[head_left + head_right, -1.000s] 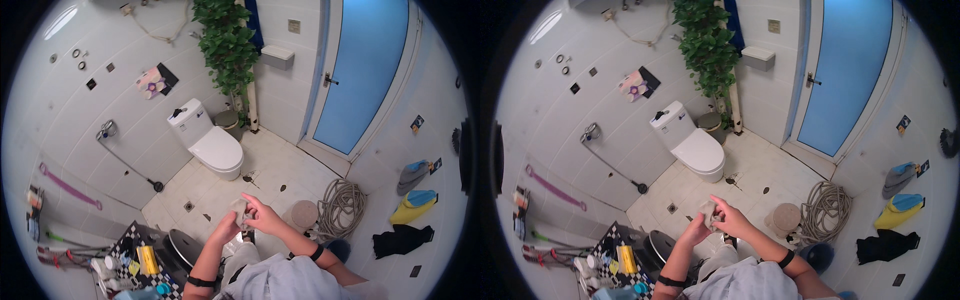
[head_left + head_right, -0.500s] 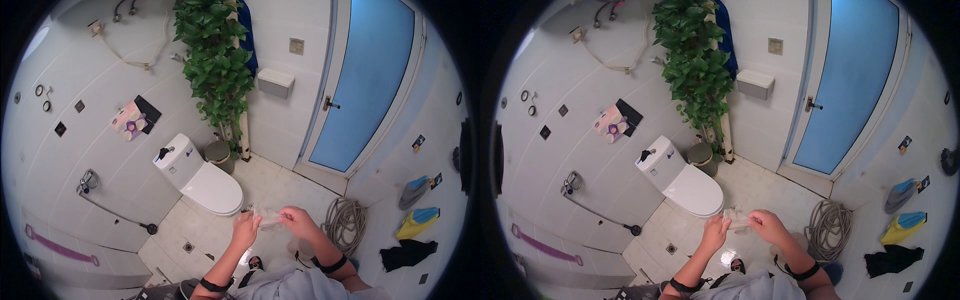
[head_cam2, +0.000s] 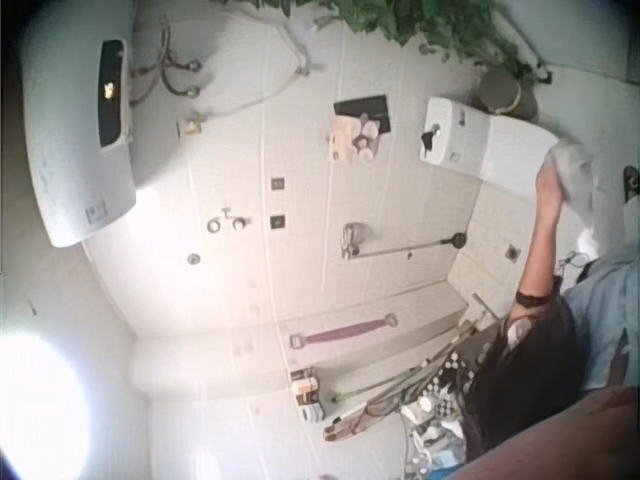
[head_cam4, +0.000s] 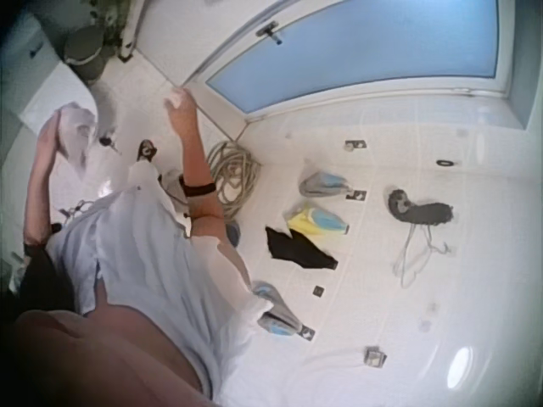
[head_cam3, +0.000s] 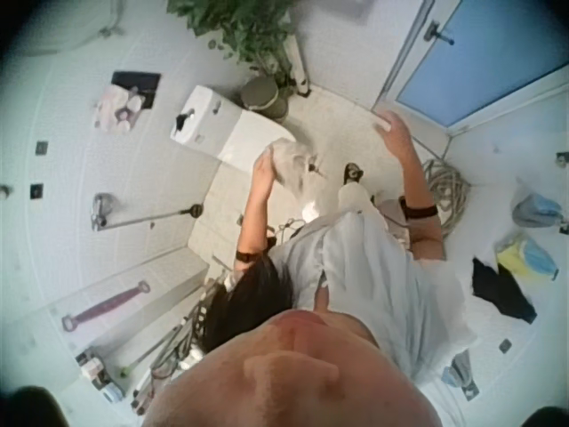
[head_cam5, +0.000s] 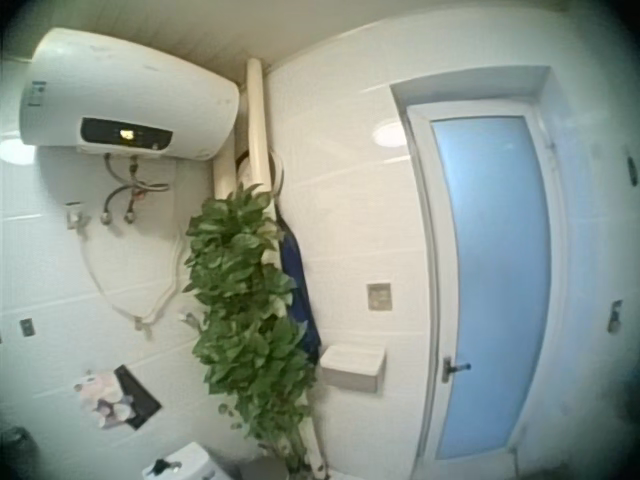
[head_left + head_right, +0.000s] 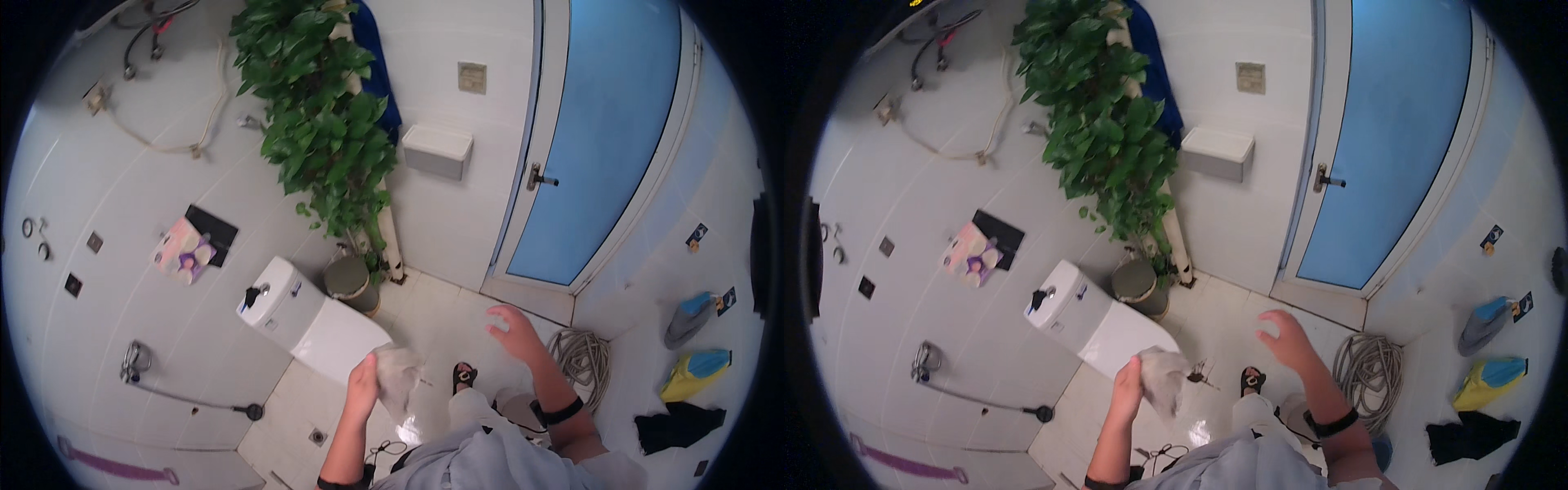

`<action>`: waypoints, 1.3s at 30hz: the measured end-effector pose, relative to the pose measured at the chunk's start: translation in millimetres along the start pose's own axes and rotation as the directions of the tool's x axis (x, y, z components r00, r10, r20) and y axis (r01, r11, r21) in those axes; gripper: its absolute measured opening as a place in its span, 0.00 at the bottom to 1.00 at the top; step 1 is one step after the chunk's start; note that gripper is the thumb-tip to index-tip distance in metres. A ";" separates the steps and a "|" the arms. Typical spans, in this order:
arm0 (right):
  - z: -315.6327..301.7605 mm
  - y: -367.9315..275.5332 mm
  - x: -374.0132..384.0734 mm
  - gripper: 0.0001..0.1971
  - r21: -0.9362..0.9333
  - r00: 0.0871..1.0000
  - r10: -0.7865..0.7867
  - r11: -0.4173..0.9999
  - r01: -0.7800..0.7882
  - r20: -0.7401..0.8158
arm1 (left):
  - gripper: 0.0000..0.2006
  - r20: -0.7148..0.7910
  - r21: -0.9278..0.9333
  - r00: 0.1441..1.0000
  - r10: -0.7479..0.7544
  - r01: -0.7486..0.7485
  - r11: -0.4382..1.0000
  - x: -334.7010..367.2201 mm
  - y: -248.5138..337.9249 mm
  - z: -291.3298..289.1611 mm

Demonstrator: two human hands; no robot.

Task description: The person wipes and cleans a small plastic container lid and a wall-mounted tissue box dispenser inside a bathroom using a rag.

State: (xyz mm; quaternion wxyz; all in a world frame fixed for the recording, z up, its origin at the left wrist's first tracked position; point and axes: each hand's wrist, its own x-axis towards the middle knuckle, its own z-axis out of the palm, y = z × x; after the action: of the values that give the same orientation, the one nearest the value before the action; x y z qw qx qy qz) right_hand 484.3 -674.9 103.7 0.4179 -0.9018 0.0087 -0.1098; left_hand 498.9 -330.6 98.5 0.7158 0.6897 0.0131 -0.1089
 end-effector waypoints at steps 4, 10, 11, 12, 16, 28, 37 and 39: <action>-46.1 102.1 128.3 0.22 -0.083 0.972 0.146 0.983 -0.164 -0.183 | 0.27 -0.030 -0.016 0.994 -0.110 0.109 0.994 43.5 -6.6 -6.5; -124.7 286.9 328.2 0.32 -0.337 0.890 0.209 0.871 -0.358 -0.405 | 0.28 -0.267 0.012 0.935 -0.235 0.247 0.969 118.3 -9.5 19.9; -144.4 324.6 351.9 0.33 -0.445 0.878 0.113 0.828 -0.342 -0.465 | 0.28 -0.253 -0.020 0.934 -0.252 0.256 0.967 132.2 -5.2 32.0; -160.9 354.5 374.6 0.35 -0.544 0.859 0.008 0.771 -0.331 -0.511 | 0.29 -0.238 -0.051 0.933 -0.269 0.264 0.963 147.8 -1.5 40.5; -166.2 372.4 451.7 0.34 -0.575 0.864 0.225 0.667 -0.473 -0.450 | 0.30 -0.322 0.097 0.892 -0.317 0.364 0.926 180.7 3.4 49.8; -166.1 364.2 496.0 0.30 -0.688 0.805 0.533 0.483 -0.542 -0.260 | 0.31 -0.400 0.092 0.862 -0.312 0.376 0.922 209.3 31.3 74.7; -156.6 371.1 456.8 0.30 -0.687 0.854 0.416 0.521 -0.506 -0.313 | 0.29 -0.369 0.017 0.892 -0.261 0.288 0.958 219.9 28.7 76.2; -150.3 365.7 433.9 0.30 -0.743 0.920 0.283 0.547 -0.387 -0.271 | 0.29 -0.373 0.026 0.895 -0.245 0.274 0.961 223.5 33.6 75.3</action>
State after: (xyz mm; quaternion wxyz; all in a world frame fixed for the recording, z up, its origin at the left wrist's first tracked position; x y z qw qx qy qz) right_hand 904.7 -1072.5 4.4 -0.0062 -0.9653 0.2525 -0.0666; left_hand 713.0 -435.1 97.5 0.6524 0.7173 0.2336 -0.0733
